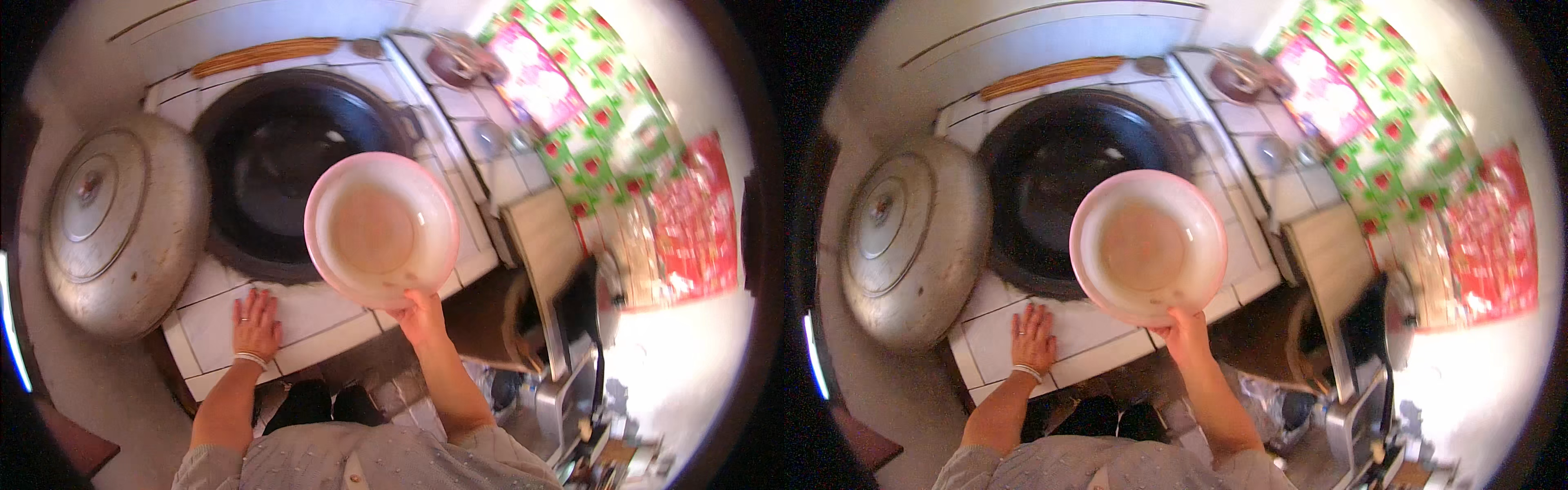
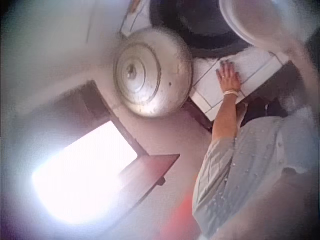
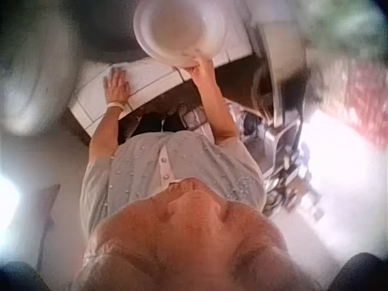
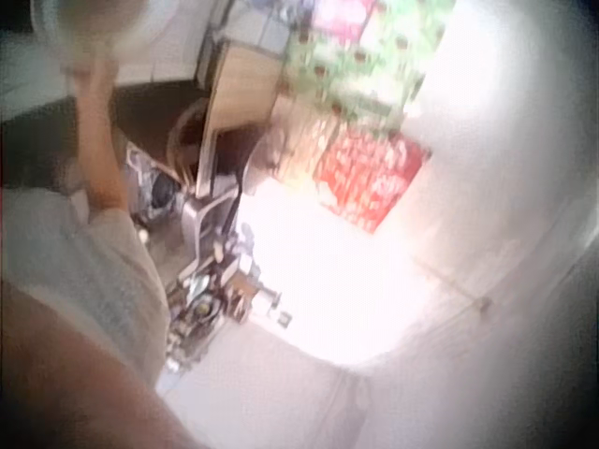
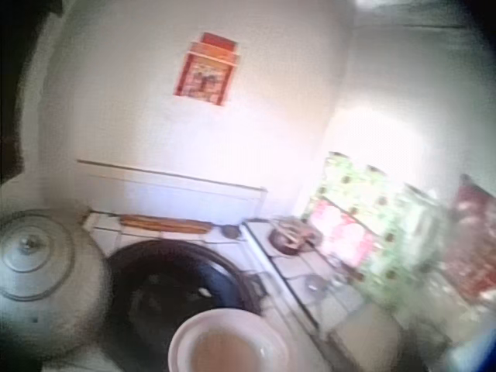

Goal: The person scrubs the inside of a large black wok with a scrubber, washes a light blue bowl and a pinkish basin in a sink, and then wipes the interior of the wok with a cloth.

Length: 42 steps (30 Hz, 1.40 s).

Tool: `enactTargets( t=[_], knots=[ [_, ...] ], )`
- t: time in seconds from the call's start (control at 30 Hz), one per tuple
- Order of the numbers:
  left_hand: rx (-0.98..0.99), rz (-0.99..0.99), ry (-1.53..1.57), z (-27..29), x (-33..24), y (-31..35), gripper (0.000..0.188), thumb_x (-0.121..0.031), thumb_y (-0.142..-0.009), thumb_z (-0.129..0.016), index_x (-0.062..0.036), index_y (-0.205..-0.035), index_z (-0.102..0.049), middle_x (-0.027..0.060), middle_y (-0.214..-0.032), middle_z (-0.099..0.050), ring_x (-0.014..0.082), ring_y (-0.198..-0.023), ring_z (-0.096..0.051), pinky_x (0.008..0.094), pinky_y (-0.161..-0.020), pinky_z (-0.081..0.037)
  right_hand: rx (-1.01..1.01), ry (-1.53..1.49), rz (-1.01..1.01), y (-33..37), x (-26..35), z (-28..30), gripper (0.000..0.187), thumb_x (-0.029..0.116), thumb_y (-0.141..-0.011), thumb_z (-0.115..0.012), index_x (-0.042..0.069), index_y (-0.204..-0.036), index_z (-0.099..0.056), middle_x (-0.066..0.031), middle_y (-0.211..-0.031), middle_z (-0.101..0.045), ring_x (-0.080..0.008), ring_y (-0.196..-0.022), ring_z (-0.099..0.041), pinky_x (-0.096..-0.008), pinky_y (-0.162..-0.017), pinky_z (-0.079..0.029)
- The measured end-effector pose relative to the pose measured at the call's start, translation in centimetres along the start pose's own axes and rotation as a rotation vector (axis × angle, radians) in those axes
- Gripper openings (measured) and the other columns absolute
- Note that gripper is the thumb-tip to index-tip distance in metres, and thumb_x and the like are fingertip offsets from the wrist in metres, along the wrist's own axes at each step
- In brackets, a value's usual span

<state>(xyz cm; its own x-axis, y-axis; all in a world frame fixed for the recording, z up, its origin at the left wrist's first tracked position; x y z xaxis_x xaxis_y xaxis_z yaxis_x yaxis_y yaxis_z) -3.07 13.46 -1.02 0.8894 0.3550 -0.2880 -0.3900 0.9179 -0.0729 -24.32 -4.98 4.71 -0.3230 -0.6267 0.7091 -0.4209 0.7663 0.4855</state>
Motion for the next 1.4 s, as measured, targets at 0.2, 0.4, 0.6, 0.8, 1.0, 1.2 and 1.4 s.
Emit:
enactTargets(
  t=[0.2, 0.4, 0.6, 0.8, 1.0, 1.2, 1.4],
  knots=[
    [0.046, -0.021, -0.090, -1.4, -1.5, -0.2, 0.052, -0.012, -0.074, -0.055, -0.0079, -0.124, -0.044, 0.0070, -0.138, -0.032, 0.0258, -0.132, -0.021, 0.0471, -0.108, -0.012, -0.298, -0.129, 0.093, 15.2, 0.8, 17.5, 0.041, 0.004, -0.073, -0.053, 0.007, -0.113, -0.047, -0.0095, -0.107, -0.057, -0.0274, -0.086, -0.060, -0.0466, -0.071, -0.052],
    [0.089, 0.009, -0.269, -3.7, 0.1, 1.2, 0.058, -0.010, -0.081, -0.049, -0.0120, -0.135, -0.029, 0.0040, -0.143, -0.024, 0.0229, -0.134, -0.017, 0.0448, -0.108, -0.013, -0.719, -0.418, 0.139, 31.6, -2.1, 28.3, 0.041, 0.004, -0.072, -0.055, 0.008, -0.111, -0.047, -0.0060, -0.092, -0.057, -0.0208, -0.080, -0.061, -0.0346, -0.061, -0.055],
    [0.235, 0.276, -0.577, -4.9, -0.4, 1.1, 0.051, -0.021, -0.091, -0.037, -0.0173, -0.139, -0.020, 0.0009, -0.147, -0.015, 0.0218, -0.135, -0.015, 0.0478, -0.103, -0.025, -0.937, -0.457, 0.366, 42.8, -2.6, 39.9, 0.045, 0.018, -0.079, -0.060, 0.007, -0.118, -0.038, -0.0083, -0.096, -0.056, -0.0169, -0.078, -0.060, -0.0242, -0.053, -0.054],
    [0.331, 0.518, -0.720, -11.0, -1.8, -1.0, 0.060, -0.036, -0.091, -0.036, 0.0021, -0.136, -0.023, 0.0162, -0.143, -0.023, 0.0300, -0.132, -0.021, 0.0425, -0.105, -0.019, -1.110, -0.324, 0.571, 50.4, 2.1, 57.0, 0.030, 0.015, -0.082, -0.055, -0.001, -0.106, -0.046, -0.0111, -0.079, -0.058, -0.0163, -0.051, -0.053, -0.0242, -0.038, -0.043],
    [0.119, 0.602, -0.232, -6.3, -6.3, -0.8, 0.063, -0.037, -0.090, -0.032, -0.0002, -0.138, -0.015, 0.0136, -0.147, -0.008, 0.0270, -0.136, -0.003, 0.0413, -0.108, -0.006, -1.584, -0.102, 0.582, 57.0, 14.3, 69.5, 0.041, 0.006, -0.077, -0.055, 0.000, -0.116, -0.046, -0.0139, -0.103, -0.057, -0.0307, -0.088, -0.059, -0.0399, -0.061, -0.054],
    [0.151, 0.628, -0.175, -5.8, -6.2, 0.7, 0.064, -0.038, -0.090, -0.032, -0.0013, -0.139, -0.014, 0.0124, -0.147, -0.007, 0.0267, -0.136, -0.002, 0.0409, -0.109, -0.006, -2.008, 0.617, 0.395, 58.2, 24.3, 71.1, 0.036, 0.013, -0.076, -0.055, 0.003, -0.111, -0.052, -0.0106, -0.096, -0.056, -0.0278, -0.084, -0.054, -0.0364, -0.060, -0.050],
    [0.158, 0.599, -0.161, -6.1, -7.0, 0.4, 0.066, -0.040, -0.089, -0.034, -0.0010, -0.139, -0.013, 0.0124, -0.147, -0.006, 0.0266, -0.136, -0.004, 0.0408, -0.109, -0.005, -2.062, 0.734, 0.334, 59.5, 24.5, 72.6, 0.035, 0.019, -0.078, -0.054, 0.007, -0.110, -0.053, -0.0066, -0.086, -0.054, -0.0226, -0.074, -0.050, -0.0327, -0.054, -0.045]
  ],
)
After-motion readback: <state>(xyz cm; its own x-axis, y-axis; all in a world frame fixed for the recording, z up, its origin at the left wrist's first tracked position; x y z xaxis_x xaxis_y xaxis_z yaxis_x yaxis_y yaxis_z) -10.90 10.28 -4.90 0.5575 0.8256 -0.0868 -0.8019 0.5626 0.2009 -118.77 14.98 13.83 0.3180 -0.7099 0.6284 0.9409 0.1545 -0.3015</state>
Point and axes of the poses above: each hand's wrist, its own y-axis away from the middle knuckle, its own z-axis out of the back of the hand, x = y × z, the point moved 9 cm from there along -y, towards the middle knuckle
